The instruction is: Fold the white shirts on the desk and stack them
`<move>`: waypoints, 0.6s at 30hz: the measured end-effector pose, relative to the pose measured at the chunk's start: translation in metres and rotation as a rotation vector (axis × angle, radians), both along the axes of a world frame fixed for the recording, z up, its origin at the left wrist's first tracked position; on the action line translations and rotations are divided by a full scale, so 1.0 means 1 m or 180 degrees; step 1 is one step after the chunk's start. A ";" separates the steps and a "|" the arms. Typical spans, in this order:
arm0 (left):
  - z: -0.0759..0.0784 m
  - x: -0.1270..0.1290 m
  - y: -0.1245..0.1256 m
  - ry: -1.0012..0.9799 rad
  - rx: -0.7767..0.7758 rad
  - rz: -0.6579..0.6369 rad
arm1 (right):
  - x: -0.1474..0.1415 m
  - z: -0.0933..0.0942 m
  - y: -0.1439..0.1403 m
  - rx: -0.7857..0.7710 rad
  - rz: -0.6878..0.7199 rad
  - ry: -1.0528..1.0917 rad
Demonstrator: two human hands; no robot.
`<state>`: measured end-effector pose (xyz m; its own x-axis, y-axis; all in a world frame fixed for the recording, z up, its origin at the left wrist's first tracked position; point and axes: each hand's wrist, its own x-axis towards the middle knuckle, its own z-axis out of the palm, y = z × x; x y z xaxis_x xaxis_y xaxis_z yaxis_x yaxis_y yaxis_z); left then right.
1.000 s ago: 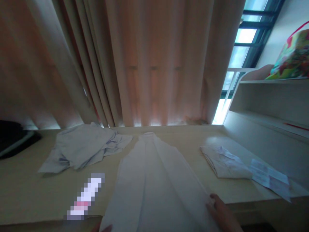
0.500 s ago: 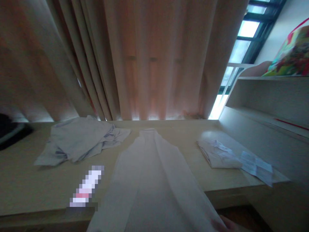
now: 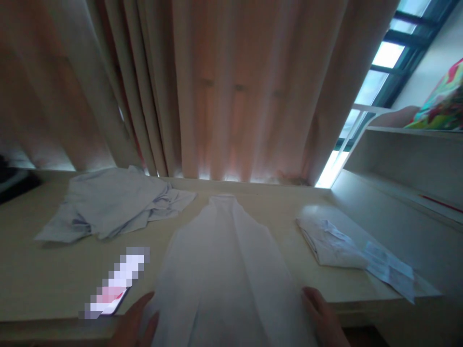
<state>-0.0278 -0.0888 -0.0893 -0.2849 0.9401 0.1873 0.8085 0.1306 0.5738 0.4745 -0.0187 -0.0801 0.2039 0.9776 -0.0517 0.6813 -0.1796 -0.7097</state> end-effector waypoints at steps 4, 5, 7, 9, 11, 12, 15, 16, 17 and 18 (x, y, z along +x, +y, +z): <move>0.008 0.039 0.062 0.0481 0.0275 -0.0431 | -0.047 -0.002 0.058 0.0374 0.0264 -0.0539; 0.011 0.046 0.078 0.0563 0.0270 -0.0513 | -0.059 -0.003 0.073 0.0454 0.0372 -0.0653; 0.016 0.054 0.114 0.0745 0.0245 -0.0634 | -0.081 -0.004 0.105 0.0540 0.0548 -0.0828; 0.015 0.055 0.153 0.0970 0.0282 -0.0670 | -0.101 -0.004 0.139 0.0571 0.0631 -0.1010; 0.006 0.052 0.192 0.1171 0.0344 -0.0730 | -0.116 -0.005 0.173 0.0582 0.0673 -0.1247; 0.000 0.049 0.210 0.1252 0.0357 -0.0769 | -0.122 -0.007 0.190 0.0569 0.0688 -0.1385; -0.025 0.038 0.253 0.1449 0.0277 -0.0873 | -0.132 -0.018 0.232 0.0502 0.0849 -0.1730; -0.033 0.034 0.260 0.1507 0.0206 -0.0864 | -0.134 -0.023 0.242 0.0496 0.0954 -0.1823; -0.040 0.030 0.265 0.1557 0.0119 -0.0827 | -0.135 -0.028 0.249 0.0506 0.1049 -0.1914; -0.045 0.027 0.266 0.1618 0.0023 -0.0795 | -0.135 -0.033 0.254 0.0521 0.1114 -0.2005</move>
